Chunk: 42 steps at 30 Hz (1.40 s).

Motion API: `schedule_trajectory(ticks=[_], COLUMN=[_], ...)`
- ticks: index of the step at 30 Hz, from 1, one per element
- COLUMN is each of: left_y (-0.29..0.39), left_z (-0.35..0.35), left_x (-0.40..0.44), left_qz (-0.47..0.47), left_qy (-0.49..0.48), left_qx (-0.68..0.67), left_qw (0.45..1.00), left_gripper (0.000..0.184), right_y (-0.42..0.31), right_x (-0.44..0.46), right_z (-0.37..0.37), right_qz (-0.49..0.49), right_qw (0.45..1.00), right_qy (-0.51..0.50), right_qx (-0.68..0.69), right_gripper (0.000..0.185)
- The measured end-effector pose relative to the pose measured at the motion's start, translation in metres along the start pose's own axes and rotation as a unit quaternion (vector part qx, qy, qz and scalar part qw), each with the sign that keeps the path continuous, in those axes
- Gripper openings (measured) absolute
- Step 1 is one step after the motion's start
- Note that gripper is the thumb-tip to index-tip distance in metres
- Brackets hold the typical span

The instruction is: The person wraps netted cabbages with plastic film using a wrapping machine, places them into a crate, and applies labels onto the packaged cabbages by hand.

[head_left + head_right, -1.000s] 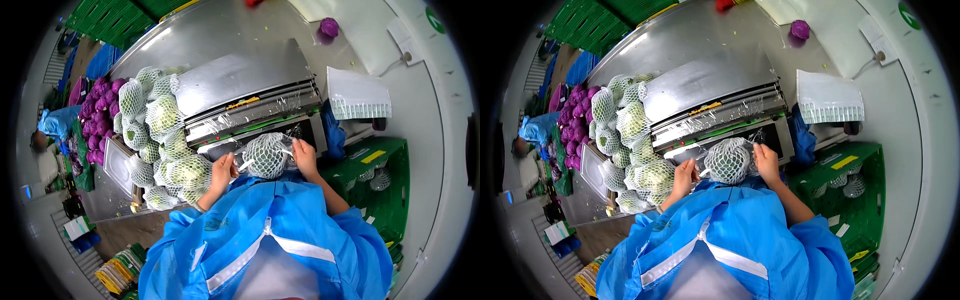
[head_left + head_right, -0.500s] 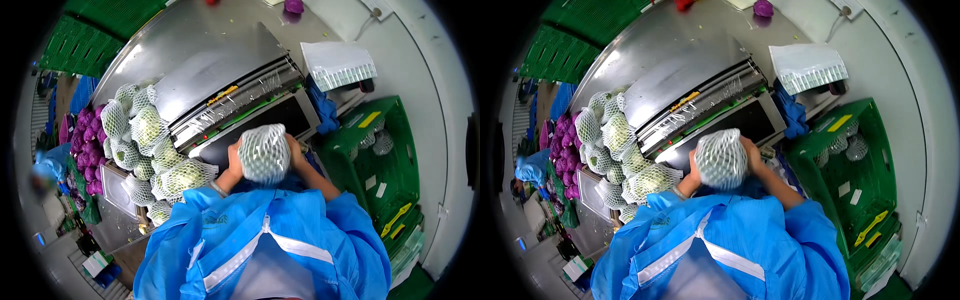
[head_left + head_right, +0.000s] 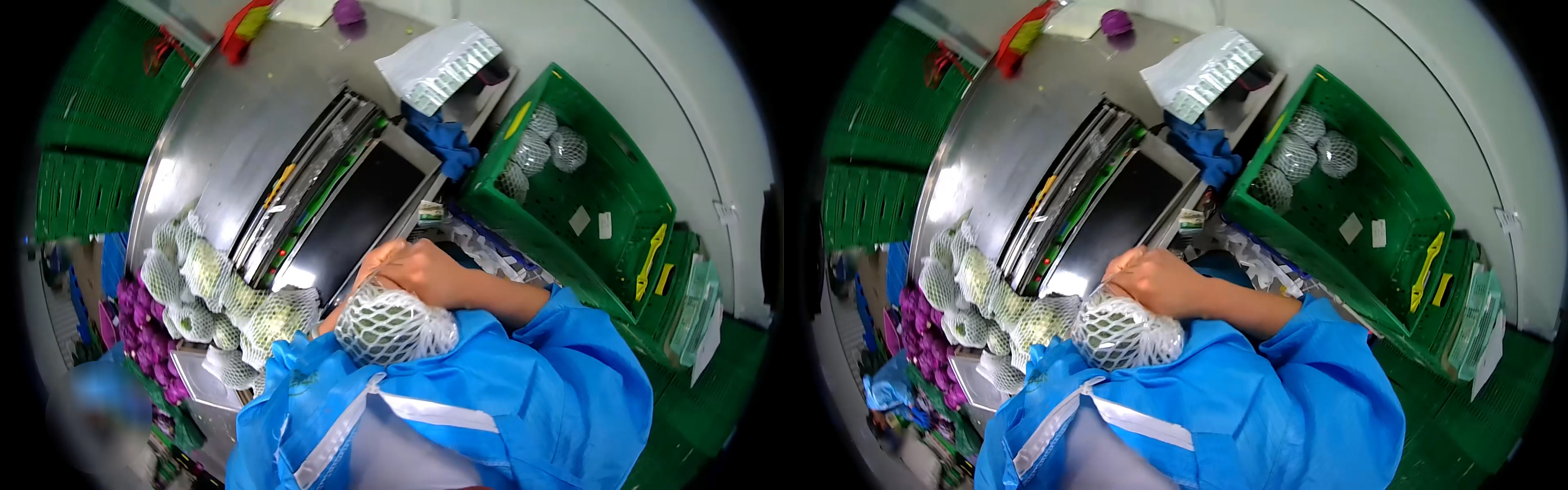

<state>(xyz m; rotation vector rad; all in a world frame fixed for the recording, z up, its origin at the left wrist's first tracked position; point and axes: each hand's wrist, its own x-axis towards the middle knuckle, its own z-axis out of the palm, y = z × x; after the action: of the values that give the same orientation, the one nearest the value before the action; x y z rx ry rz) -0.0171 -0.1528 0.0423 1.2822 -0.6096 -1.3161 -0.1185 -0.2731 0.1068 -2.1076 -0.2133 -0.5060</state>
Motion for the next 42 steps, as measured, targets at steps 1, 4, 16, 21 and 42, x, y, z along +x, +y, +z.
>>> schedule_trajectory(ticks=[1, 4, 16, 21, 42], left_y=[0.003, 0.017, 0.045, 0.028, 0.001], left_z=[0.006, 0.021, 0.098, 0.196, -0.089], left_x=[0.002, 0.01, 0.097, 0.188, -0.098], left_qz=[-0.033, -0.105, -0.163, 0.125, 0.082], left_qy=[-0.02, -0.052, -0.155, -0.216, 0.599], left_qx=[-0.04, -0.121, -0.179, 0.102, 0.396], left_qw=[0.998, 0.986, 0.958, 0.963, 0.691], left_gripper=[0.031, 0.031, 0.097, 0.088, 0.053], right_y=[-0.014, -0.022, 0.021, 0.035, 0.211], right_x=[-0.005, -0.023, -0.173, -0.209, -0.322], right_z=[-0.01, -0.044, -0.172, -0.199, -0.252], right_qz=[0.02, 0.017, 0.419, 0.403, 0.481], right_qw=[0.996, 0.97, 0.817, 0.777, 0.724], right_qy=[0.052, 0.185, 0.29, 0.455, 0.17], right_qx=[-0.071, -0.157, 0.271, 0.16, -0.464], right_gripper=[0.013, 0.013, 0.061, 0.081, 0.083])
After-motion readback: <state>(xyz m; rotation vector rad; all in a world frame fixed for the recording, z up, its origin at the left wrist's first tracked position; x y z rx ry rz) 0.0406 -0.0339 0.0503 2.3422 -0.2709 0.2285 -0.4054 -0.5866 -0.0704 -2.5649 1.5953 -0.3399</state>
